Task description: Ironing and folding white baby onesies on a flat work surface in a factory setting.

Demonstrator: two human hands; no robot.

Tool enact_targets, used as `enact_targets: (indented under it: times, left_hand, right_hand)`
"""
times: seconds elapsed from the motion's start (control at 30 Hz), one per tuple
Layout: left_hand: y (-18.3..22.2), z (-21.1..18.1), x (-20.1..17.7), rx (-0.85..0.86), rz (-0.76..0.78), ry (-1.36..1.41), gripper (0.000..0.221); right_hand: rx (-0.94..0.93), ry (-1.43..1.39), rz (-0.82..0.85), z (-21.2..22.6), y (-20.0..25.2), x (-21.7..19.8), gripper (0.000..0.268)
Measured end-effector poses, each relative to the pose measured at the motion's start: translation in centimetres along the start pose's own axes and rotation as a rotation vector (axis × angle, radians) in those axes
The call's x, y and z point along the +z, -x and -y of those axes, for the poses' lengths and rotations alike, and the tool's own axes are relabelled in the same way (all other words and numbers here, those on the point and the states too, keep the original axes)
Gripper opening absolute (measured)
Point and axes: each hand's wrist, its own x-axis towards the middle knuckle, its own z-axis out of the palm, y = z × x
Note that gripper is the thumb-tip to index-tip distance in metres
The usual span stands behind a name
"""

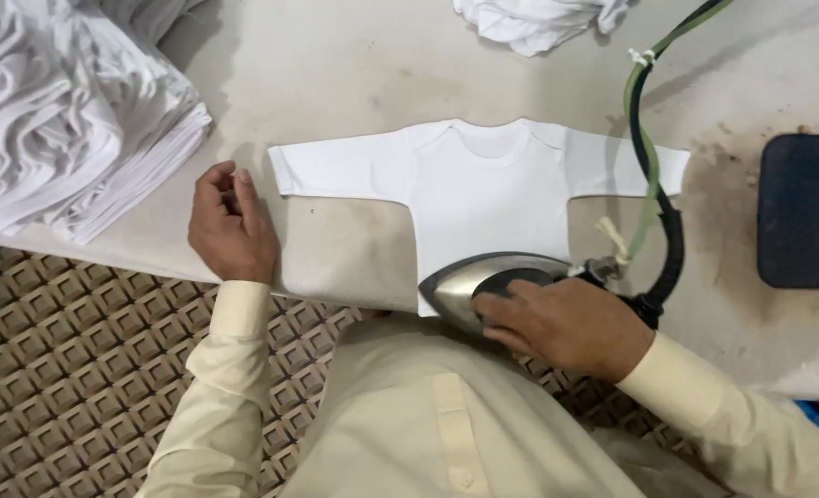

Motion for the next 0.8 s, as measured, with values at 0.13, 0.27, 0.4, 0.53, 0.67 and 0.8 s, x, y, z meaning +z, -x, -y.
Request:
enact_targets:
  times: [0.13, 0.27, 0.4, 0.53, 0.67, 0.8]
  left_hand:
    - [2.5, -4.4, 1.7, 0.057, -0.127, 0.04, 0.013]
    - [7.4, -13.7, 3.8, 0.422, 0.317, 0.204, 0.036]
    - [11.1, -15.6, 5.2, 0.563, 0.747, -0.082, 0.087]
    - [10.9, -15.7, 5.4, 0.56, 0.845, -0.16, 0.089]
    - [10.7, -15.8, 5.3, 0.55, 0.858, -0.168, 0.087]
    - [10.9, -15.5, 5.8, 0.571, 0.855, -0.21, 0.088]
  right_hand:
    - [0.502, 0.154, -0.277, -3.0, 2.3, 2.0, 0.043]
    - [0.839, 0.029, -0.501, -8.1, 1.2, 1.4, 0.039]
    - [0.879, 0.064, -0.49, -14.9, -1.5, 1.0, 0.032]
    - [0.873, -0.101, -0.442, -11.0, -0.4, -1.2, 0.037]
    - [0.683, -0.098, -0.253, -4.8, 3.8, -1.4, 0.038]
    - [0.683, -0.275, -0.097, -5.8, 11.5, 0.7, 0.042]
